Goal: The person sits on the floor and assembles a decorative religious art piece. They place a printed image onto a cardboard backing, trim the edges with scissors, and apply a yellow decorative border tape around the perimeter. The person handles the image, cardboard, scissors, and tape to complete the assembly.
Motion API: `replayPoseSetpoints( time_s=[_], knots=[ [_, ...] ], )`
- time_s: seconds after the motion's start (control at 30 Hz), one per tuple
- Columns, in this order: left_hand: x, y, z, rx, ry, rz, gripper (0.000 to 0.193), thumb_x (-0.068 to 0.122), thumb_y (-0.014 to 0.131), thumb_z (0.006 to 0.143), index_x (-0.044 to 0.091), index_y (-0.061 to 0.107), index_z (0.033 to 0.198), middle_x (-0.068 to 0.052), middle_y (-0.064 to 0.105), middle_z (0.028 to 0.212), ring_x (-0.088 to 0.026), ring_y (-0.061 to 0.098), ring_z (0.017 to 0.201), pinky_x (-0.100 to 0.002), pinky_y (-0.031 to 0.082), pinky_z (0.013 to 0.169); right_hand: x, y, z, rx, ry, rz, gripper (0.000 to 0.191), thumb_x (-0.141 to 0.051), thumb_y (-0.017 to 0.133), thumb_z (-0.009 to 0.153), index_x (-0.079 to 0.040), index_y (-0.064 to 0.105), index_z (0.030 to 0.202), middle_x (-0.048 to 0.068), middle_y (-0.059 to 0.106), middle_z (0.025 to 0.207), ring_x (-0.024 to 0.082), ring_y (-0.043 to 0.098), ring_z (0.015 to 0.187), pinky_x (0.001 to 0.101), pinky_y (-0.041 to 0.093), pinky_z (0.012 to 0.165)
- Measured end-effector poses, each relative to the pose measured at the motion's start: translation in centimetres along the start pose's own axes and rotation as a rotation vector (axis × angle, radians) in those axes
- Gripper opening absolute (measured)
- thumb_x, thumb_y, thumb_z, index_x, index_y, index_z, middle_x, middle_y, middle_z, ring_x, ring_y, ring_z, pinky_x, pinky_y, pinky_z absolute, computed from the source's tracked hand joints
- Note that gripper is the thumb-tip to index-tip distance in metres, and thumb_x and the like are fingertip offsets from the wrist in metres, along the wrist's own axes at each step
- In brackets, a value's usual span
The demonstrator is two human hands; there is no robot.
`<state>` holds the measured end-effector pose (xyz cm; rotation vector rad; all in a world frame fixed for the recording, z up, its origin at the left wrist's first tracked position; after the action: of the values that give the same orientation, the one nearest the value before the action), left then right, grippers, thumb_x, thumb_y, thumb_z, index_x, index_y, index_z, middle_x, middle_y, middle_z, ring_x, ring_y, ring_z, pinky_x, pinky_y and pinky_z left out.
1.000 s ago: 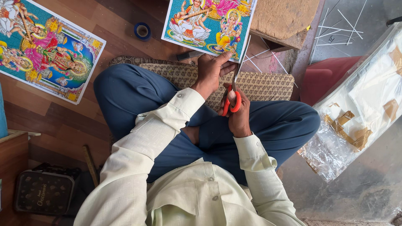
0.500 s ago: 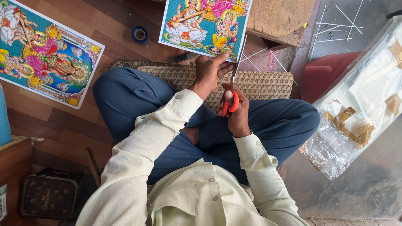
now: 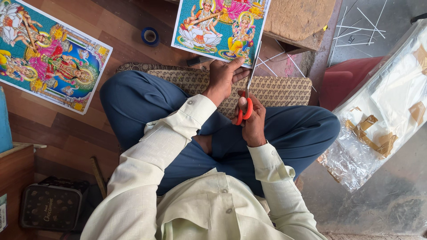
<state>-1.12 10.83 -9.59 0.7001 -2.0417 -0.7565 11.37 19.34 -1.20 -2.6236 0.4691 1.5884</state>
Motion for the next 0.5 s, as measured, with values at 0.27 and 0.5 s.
replayPoseSetpoints(
  time_s=[0.27,0.5],
  knots=[
    [-0.02,-0.02,0.02,0.003,-0.012,0.019,0.027,0.005,0.071,0.092,-0.005,0.062,0.116,-0.017,0.072,0.104,-0.026,0.076,0.088,-0.039,0.068,0.077,0.47,-0.19,0.09,0.019,0.02,0.021,0.057,-0.036,0.074,0.093,0.005,0.062,0.131,0.005,0.061,0.069,0.012,0.059,0.047,0.021,0.044,0.042],
    [0.33,0.32,-0.27,-0.005,-0.012,0.059,0.029,0.006,0.071,0.091,-0.004,0.062,0.116,-0.017,0.073,0.103,-0.026,0.076,0.086,-0.038,0.068,0.075,0.45,-0.24,0.08,0.013,0.005,0.018,0.055,-0.035,0.071,0.095,0.005,0.062,0.131,0.005,0.061,0.069,0.012,0.059,0.047,0.0201,0.041,0.041]
  ],
)
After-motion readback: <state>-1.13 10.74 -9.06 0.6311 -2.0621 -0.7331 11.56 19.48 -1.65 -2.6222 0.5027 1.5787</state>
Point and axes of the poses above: each hand's wrist, its own z-axis towards the middle knuckle, its own y-axis out of the palm, x = y × z, the point moved 2 cm from there along z, towards the middle knuckle
